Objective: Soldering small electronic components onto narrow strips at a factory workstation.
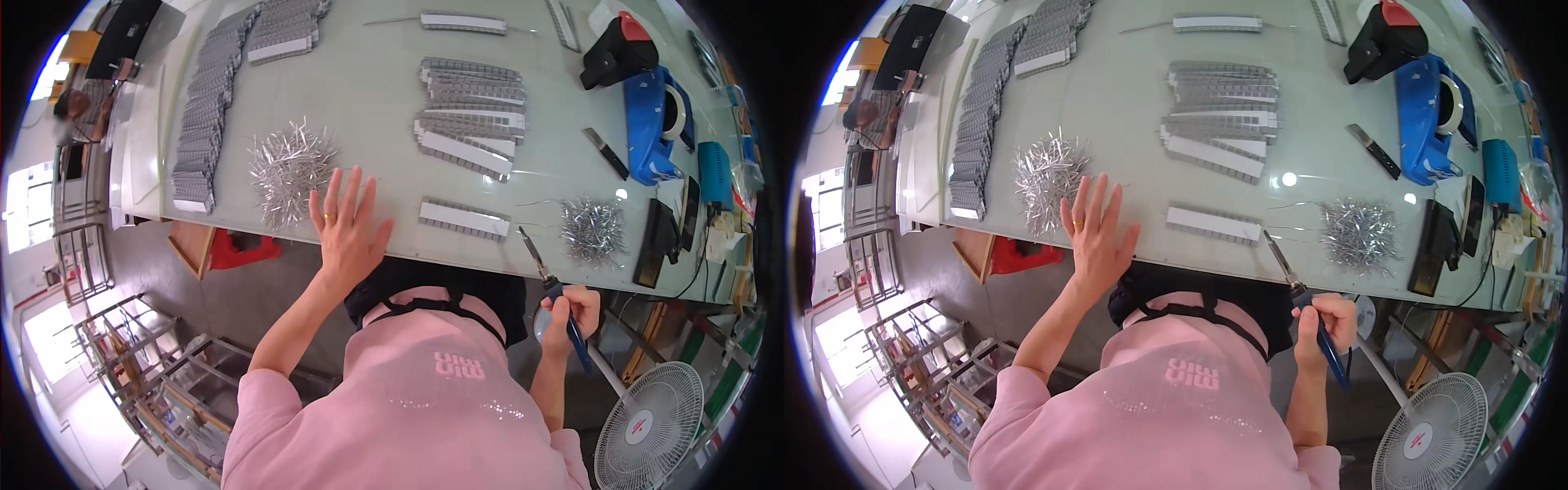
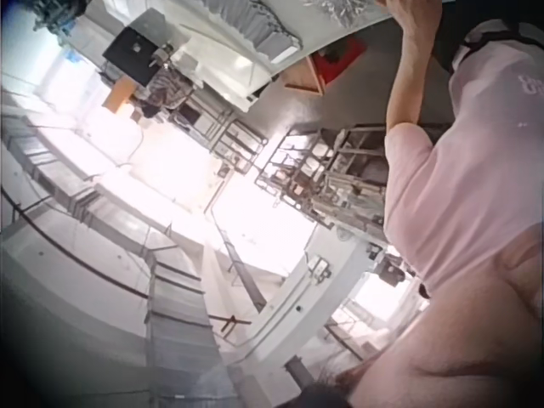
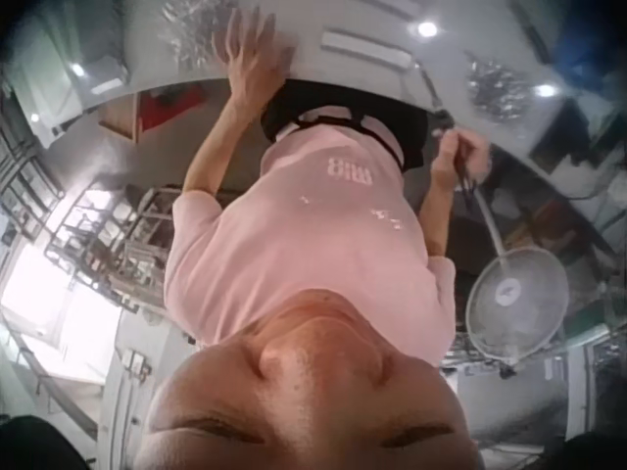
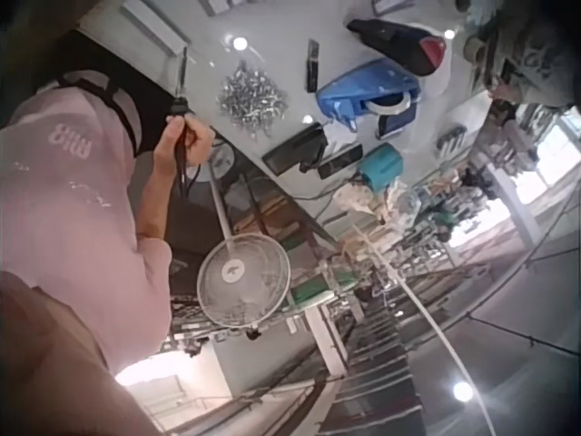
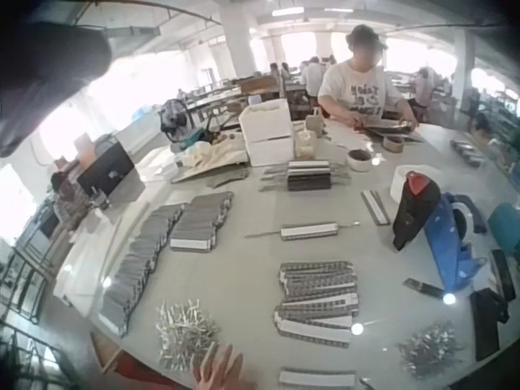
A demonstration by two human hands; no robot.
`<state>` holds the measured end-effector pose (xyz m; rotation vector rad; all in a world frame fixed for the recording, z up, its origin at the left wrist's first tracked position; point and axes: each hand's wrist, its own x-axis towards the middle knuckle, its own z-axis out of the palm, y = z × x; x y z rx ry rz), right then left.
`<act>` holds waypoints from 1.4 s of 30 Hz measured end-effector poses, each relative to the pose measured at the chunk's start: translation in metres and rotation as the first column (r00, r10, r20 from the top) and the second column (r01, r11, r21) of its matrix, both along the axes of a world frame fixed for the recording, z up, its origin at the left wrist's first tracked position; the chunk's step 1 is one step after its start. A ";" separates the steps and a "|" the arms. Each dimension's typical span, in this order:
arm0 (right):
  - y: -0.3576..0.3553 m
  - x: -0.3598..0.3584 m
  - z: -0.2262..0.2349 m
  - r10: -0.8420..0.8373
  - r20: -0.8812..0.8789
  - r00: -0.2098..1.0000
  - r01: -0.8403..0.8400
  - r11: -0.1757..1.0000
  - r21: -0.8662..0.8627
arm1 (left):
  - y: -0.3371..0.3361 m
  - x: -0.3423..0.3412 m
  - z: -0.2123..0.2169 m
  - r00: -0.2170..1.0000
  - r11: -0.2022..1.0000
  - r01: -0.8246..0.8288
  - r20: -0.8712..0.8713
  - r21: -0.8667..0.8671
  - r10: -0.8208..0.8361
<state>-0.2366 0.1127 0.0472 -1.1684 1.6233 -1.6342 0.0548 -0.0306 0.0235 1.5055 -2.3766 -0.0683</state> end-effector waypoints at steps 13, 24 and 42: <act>-0.058 0.051 0.016 0.297 -0.243 0.923 -0.261 0.950 0.170 | -0.004 0.017 -0.008 0.960 0.959 0.279 -0.039 0.048 -0.277; -0.078 0.076 0.017 0.296 -0.252 0.921 -0.249 0.947 0.201 | -0.007 0.011 -0.010 0.940 0.938 0.340 -0.057 0.063 -0.337; -0.086 0.077 0.006 0.387 -0.460 0.799 -0.396 0.915 0.082 | -0.006 0.016 -0.014 0.928 0.936 0.352 -0.118 -0.021 -0.352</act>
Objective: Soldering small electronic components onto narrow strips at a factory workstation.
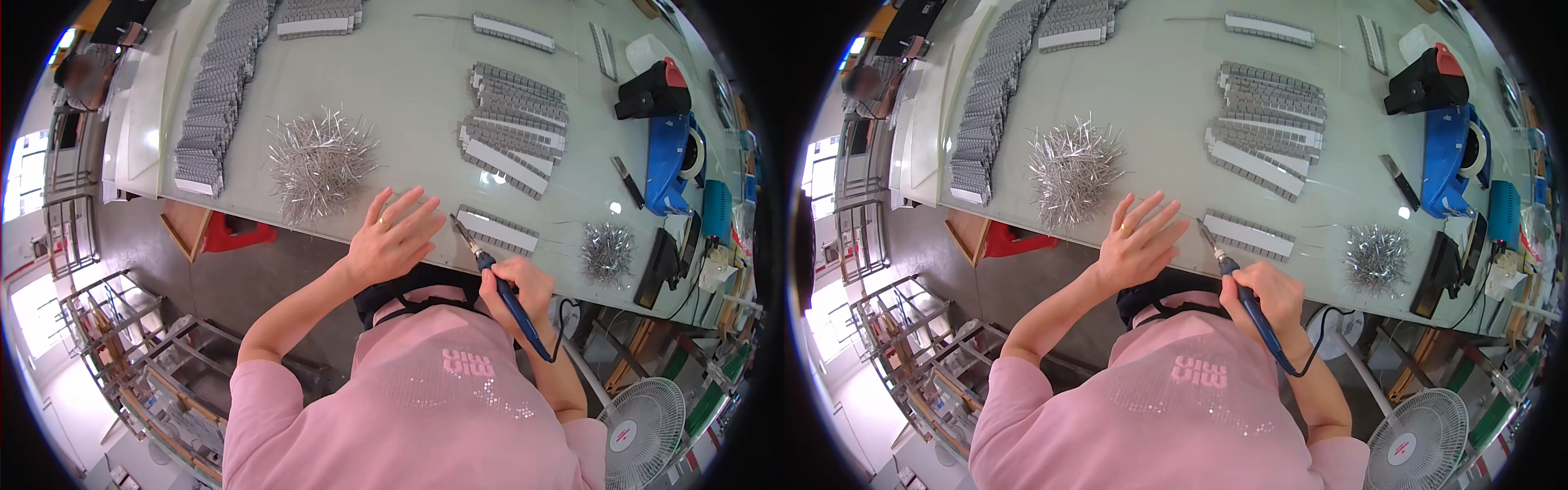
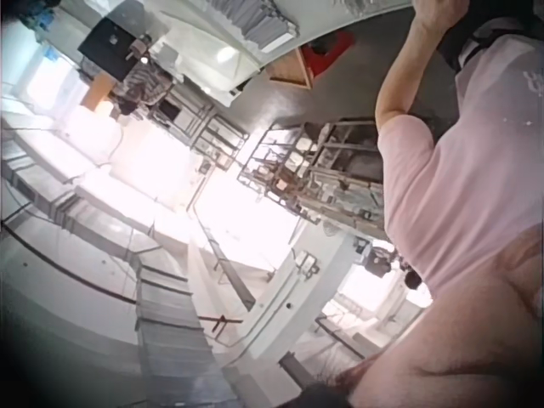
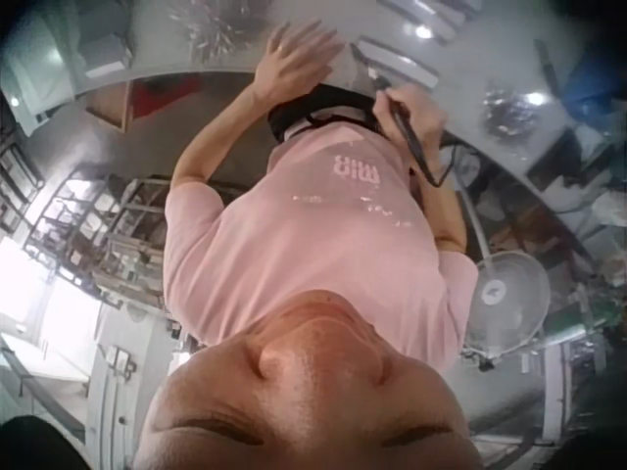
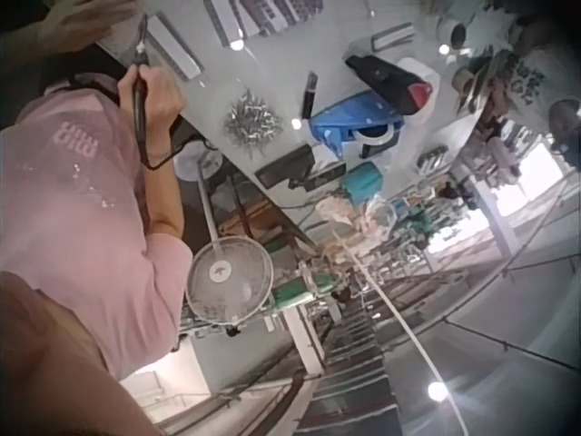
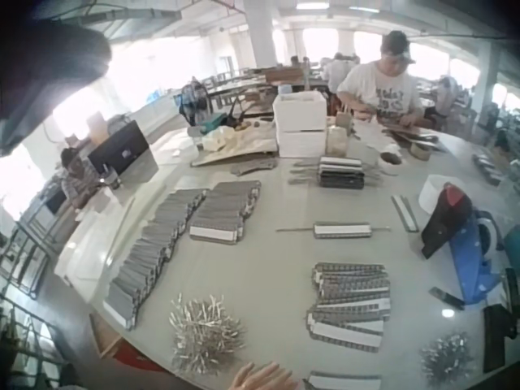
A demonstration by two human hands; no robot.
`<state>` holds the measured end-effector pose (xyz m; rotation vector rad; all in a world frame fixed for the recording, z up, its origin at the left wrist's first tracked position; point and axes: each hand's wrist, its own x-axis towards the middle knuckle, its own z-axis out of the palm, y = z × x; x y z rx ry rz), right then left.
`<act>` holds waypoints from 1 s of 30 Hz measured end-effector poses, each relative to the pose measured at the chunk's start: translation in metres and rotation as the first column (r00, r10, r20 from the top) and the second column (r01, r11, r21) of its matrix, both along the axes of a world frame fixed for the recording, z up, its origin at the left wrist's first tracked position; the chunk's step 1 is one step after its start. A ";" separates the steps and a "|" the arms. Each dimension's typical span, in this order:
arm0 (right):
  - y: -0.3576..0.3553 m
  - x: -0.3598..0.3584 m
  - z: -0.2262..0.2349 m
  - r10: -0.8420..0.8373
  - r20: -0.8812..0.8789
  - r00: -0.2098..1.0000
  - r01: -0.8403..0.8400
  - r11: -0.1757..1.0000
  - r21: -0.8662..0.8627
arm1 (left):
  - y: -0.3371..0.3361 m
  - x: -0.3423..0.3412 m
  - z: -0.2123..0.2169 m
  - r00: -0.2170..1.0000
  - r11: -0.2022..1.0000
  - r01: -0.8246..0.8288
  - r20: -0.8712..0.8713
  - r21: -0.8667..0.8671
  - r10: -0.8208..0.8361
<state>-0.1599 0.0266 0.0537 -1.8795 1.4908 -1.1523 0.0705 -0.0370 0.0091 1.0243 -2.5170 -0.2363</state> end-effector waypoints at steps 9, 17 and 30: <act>0.023 -0.032 -0.016 -0.368 0.521 0.770 0.360 0.925 0.121 | 0.028 -0.038 -0.001 0.967 0.976 0.216 -0.128 -0.039 -0.220; 0.052 -0.075 -0.018 -0.542 0.454 0.707 0.520 0.834 0.187 | 0.019 -0.077 0.010 0.978 0.965 0.179 0.075 0.190 -0.196; 0.063 -0.074 -0.021 -0.606 0.463 0.647 0.573 0.787 0.229 | 0.026 -0.082 0.001 0.969 0.984 0.164 0.177 0.064 -0.173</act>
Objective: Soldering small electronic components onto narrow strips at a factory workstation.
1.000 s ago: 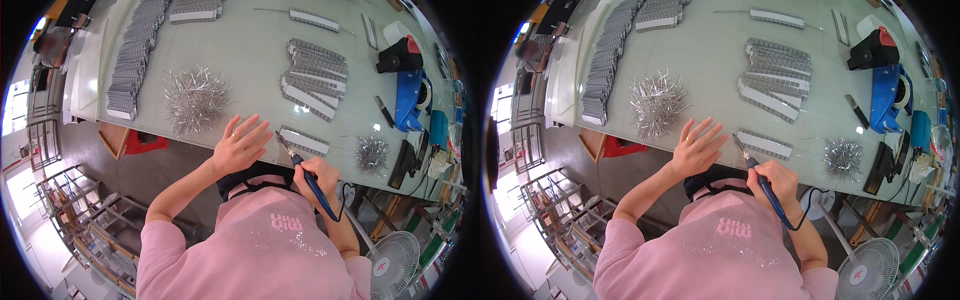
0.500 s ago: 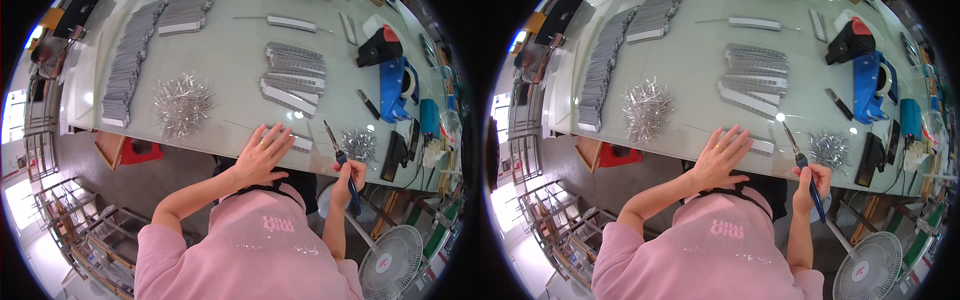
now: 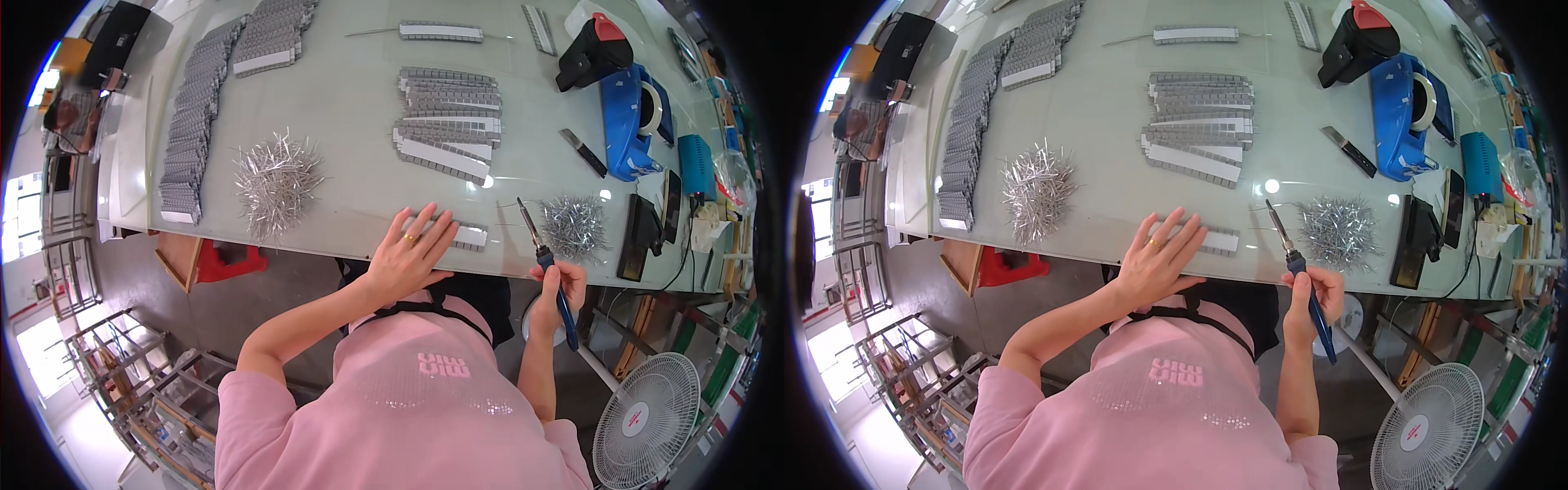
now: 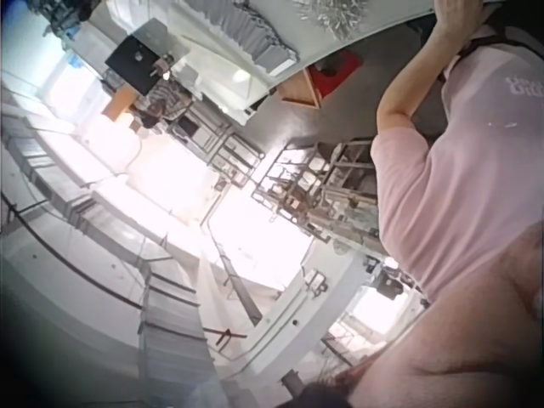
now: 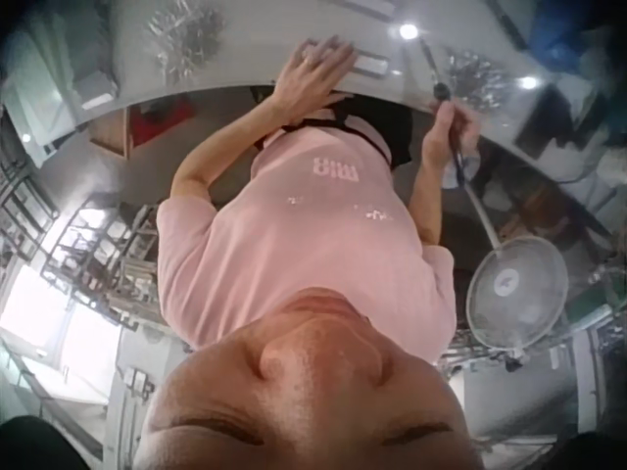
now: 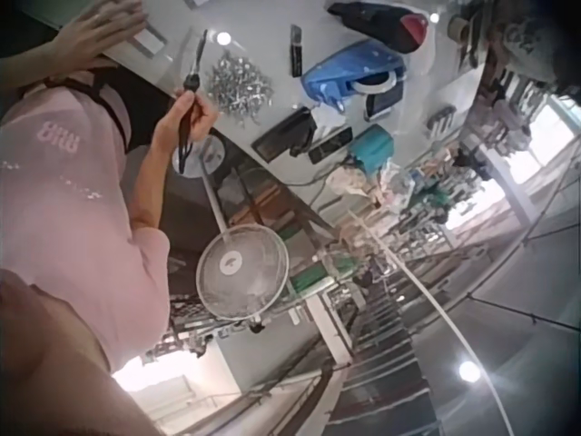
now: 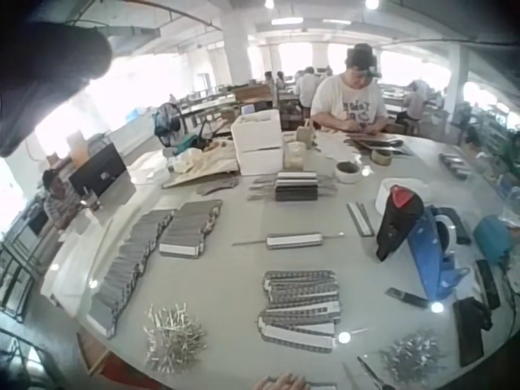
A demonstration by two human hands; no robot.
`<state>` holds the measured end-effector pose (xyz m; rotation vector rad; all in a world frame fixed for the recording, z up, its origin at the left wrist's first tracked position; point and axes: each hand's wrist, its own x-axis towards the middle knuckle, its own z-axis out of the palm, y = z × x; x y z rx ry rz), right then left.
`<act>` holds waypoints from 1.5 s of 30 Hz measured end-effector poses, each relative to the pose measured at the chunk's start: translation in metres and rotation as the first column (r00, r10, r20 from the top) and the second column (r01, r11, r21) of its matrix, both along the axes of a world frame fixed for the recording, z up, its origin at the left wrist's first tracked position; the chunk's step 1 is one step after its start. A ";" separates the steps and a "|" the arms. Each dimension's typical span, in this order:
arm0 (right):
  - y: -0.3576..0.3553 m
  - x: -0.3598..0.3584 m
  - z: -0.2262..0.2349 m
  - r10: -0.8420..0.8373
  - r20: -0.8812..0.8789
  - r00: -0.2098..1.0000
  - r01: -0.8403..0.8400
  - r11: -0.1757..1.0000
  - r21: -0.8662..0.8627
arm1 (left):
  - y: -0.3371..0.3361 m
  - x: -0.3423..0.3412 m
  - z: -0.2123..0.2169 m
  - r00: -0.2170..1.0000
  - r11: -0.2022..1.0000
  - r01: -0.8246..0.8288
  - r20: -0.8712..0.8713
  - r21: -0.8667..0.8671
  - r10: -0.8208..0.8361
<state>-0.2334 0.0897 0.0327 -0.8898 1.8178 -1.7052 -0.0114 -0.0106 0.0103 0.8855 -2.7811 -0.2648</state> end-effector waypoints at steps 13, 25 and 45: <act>0.001 -0.036 -0.011 -0.251 -0.066 0.966 0.244 0.966 -0.090 | -0.076 -0.012 0.043 0.915 0.948 0.097 -0.348 -0.303 -0.205; -0.011 -0.037 -0.009 -0.330 -0.009 0.944 0.329 0.943 -0.042 | -0.316 -0.075 0.011 0.966 0.915 -0.103 -0.257 -0.389 0.000; 0.011 -0.020 -0.002 -0.181 -0.079 0.980 0.171 0.977 -0.125 | -0.117 -0.009 0.012 0.980 0.963 0.150 -0.094 -0.226 -0.175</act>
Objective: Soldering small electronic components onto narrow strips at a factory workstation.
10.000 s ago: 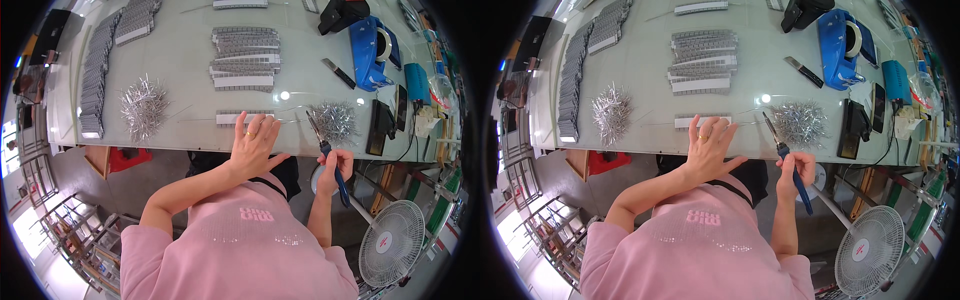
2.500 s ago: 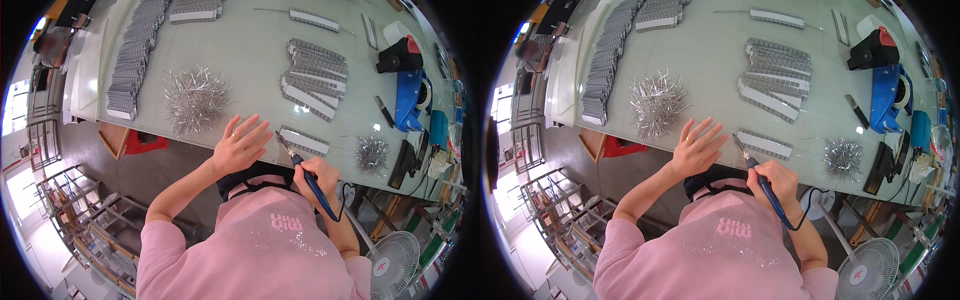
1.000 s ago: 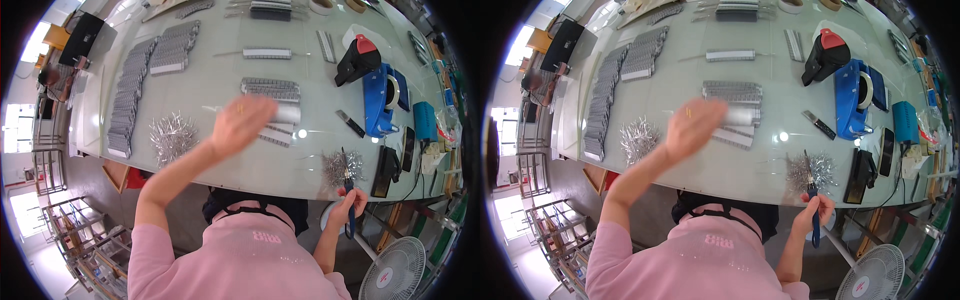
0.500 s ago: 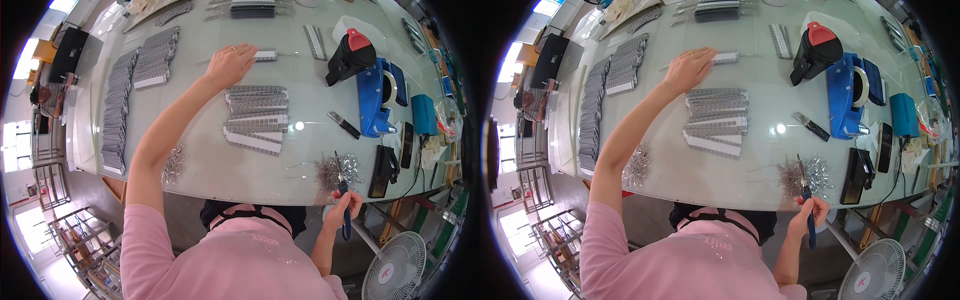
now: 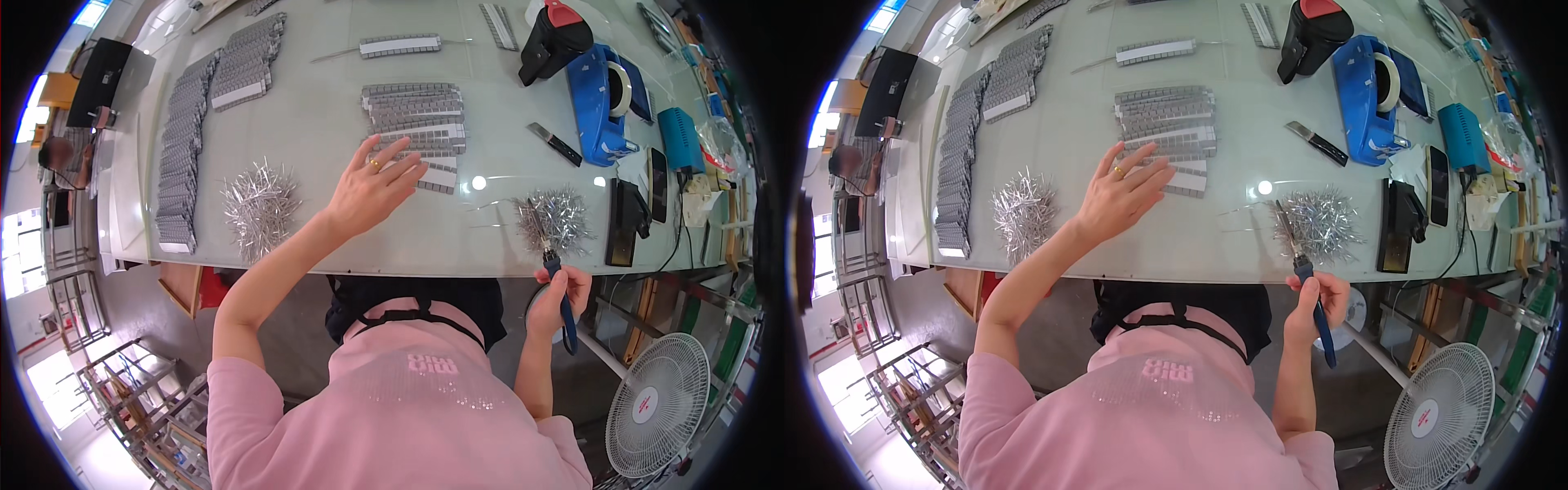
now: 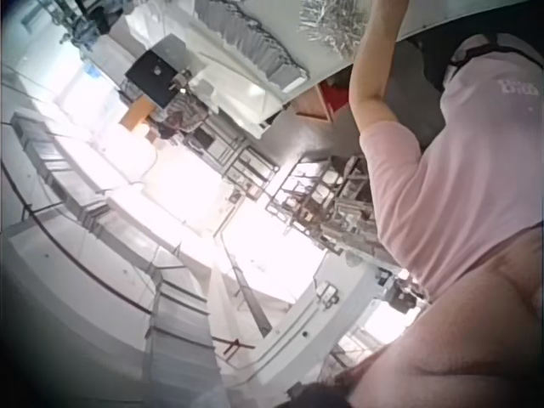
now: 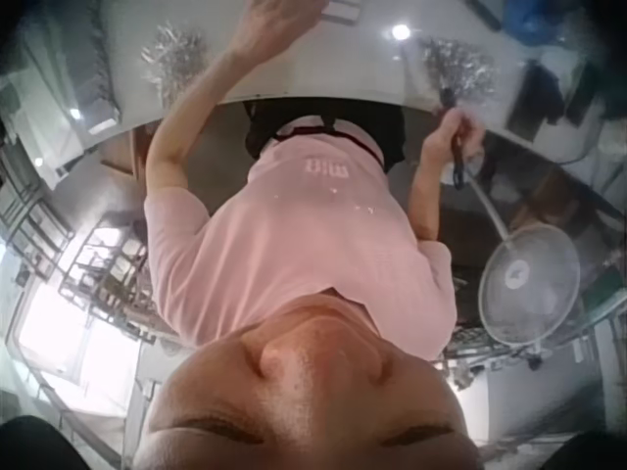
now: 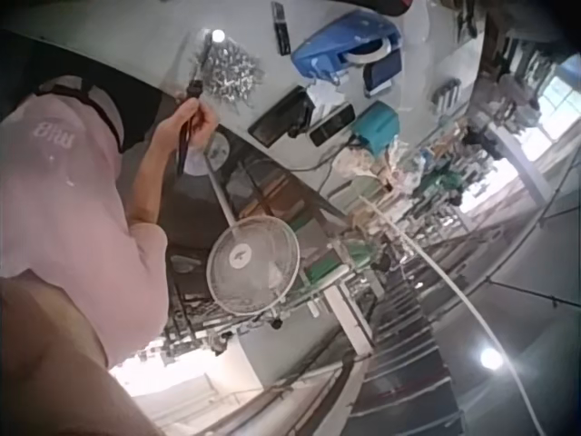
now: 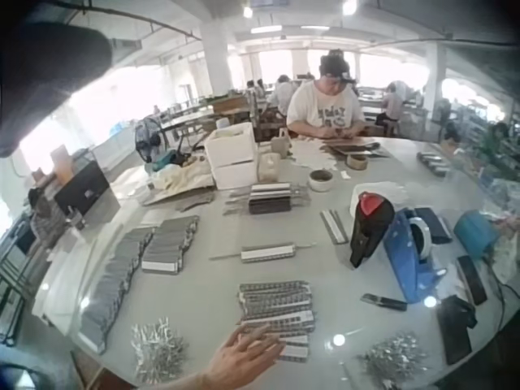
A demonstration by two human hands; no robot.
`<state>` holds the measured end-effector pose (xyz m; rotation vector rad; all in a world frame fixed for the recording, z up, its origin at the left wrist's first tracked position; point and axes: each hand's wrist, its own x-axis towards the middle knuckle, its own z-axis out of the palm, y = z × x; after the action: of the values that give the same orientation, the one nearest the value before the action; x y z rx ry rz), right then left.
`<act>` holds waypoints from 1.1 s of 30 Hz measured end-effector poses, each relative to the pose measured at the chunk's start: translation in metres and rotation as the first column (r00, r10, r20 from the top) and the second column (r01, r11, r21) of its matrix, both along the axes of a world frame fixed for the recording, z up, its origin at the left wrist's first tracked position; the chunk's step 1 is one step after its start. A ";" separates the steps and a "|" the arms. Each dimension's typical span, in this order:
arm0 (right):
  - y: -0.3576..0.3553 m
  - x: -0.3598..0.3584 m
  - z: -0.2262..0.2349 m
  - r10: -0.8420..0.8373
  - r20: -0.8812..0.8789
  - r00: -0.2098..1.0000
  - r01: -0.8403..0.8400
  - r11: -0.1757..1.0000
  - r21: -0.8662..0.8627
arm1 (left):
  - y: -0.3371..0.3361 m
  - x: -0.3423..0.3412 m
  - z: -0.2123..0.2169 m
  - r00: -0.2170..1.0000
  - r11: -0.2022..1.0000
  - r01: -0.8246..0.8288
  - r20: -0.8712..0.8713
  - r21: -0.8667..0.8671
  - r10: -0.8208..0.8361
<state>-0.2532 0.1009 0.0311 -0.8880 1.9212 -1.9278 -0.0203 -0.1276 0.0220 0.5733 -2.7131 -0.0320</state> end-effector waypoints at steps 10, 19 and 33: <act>0.015 0.007 -0.002 0.057 0.053 0.997 -0.057 0.998 -0.008 | 0.105 0.017 0.007 0.969 0.930 -0.229 0.158 0.288 0.190; 0.014 0.012 0.005 0.254 0.043 0.966 -0.258 0.952 0.164 | 0.117 0.010 -0.007 0.979 0.928 -0.197 0.115 0.315 0.168; -0.002 0.014 0.020 0.381 -0.242 0.892 -0.298 0.900 0.318 | 0.110 0.004 -0.007 0.987 0.946 -0.137 0.118 0.294 0.106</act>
<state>-0.2392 0.0991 0.0509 -1.3868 1.9598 -1.3463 -0.0159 -0.0173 0.0147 0.8506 -2.7835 -0.4027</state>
